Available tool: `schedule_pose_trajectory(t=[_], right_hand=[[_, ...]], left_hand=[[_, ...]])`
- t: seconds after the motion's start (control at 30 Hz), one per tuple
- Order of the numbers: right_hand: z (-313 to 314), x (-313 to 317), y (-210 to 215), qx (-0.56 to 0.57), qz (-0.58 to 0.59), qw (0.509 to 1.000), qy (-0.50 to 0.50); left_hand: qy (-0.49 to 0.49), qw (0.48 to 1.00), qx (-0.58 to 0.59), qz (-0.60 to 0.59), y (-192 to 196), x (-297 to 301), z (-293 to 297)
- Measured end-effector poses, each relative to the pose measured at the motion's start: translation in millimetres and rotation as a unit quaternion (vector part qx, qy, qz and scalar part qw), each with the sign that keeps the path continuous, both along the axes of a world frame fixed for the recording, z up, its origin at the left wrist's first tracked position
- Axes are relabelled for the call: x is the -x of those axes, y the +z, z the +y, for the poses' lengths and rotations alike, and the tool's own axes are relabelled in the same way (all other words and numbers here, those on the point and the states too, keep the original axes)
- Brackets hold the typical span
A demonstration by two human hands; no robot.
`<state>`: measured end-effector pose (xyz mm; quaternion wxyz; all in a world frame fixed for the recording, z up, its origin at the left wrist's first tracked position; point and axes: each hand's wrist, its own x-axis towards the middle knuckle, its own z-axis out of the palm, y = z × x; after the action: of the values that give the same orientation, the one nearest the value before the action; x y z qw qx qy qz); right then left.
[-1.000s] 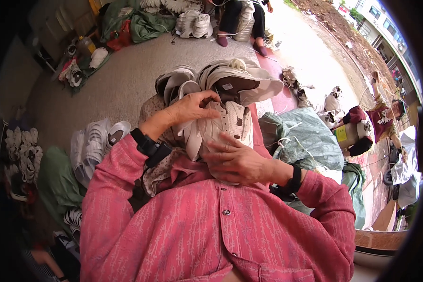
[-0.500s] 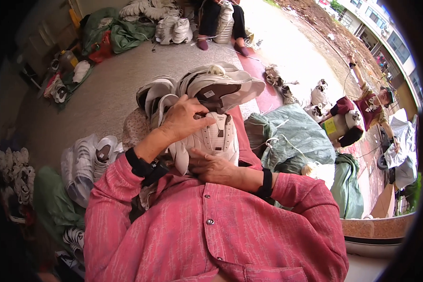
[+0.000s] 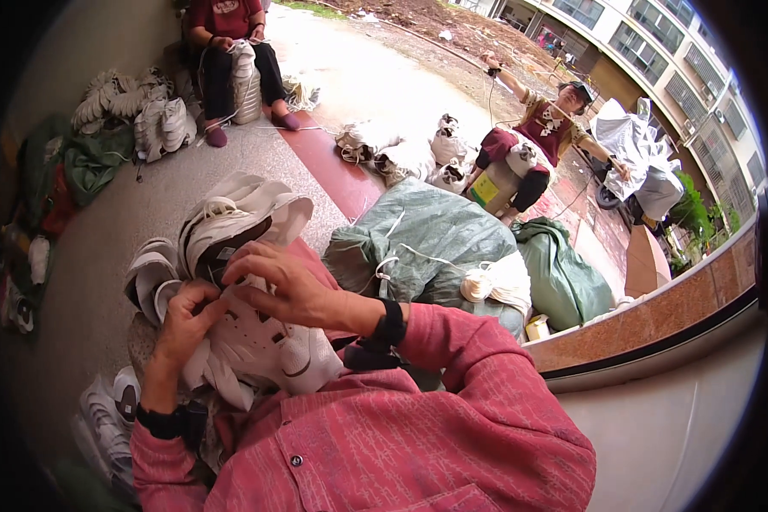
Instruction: Inserting laces into white athletic shoes and organizing them.
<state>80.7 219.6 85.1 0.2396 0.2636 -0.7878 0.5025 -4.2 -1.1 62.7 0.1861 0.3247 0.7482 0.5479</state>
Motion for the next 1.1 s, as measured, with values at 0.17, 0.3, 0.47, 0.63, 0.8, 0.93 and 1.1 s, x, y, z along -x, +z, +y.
schedule_pose_trajectory(t=[0.17, 0.3, 0.47, 0.63, 0.8, 0.93, 1.1], right_hand=[[0.1, 14.8, -45.2, 0.02, -0.159, 0.987, 0.012], [1.1, 9.0, -36.7, 0.099, -0.222, 0.97, -0.008], [1.5, 5.0, -40.3, 0.145, -0.235, 0.961, 0.032], [-7.2, 7.8, -33.6, 0.046, -0.083, 0.995, -0.009], [-14.2, 1.7, -48.2, -0.045, -0.089, 0.99, -0.095], [-9.9, -7.4, -38.1, -0.01, -0.088, 0.995, -0.047], [14.0, 5.9, -35.0, 0.227, -0.333, 0.91, 0.097]], left_hand=[[-0.071, 0.997, 0.028, 0.011, 3.3, 10.6, -9.1], [-0.079, 0.994, 0.062, 0.044, 12.2, 7.4, -12.3], [-0.048, 0.997, 0.046, -0.027, 18.2, -2.6, -8.3], [-0.023, 0.997, 0.05, 0.052, 38.0, -15.1, 4.7], [-0.032, 0.986, 0.124, 0.111, 47.1, -11.4, 23.0], [-0.063, 0.991, 0.084, 0.089, 39.9, -12.1, 12.3], [-0.025, 0.997, 0.049, -0.062, 5.7, -18.1, -16.5]])
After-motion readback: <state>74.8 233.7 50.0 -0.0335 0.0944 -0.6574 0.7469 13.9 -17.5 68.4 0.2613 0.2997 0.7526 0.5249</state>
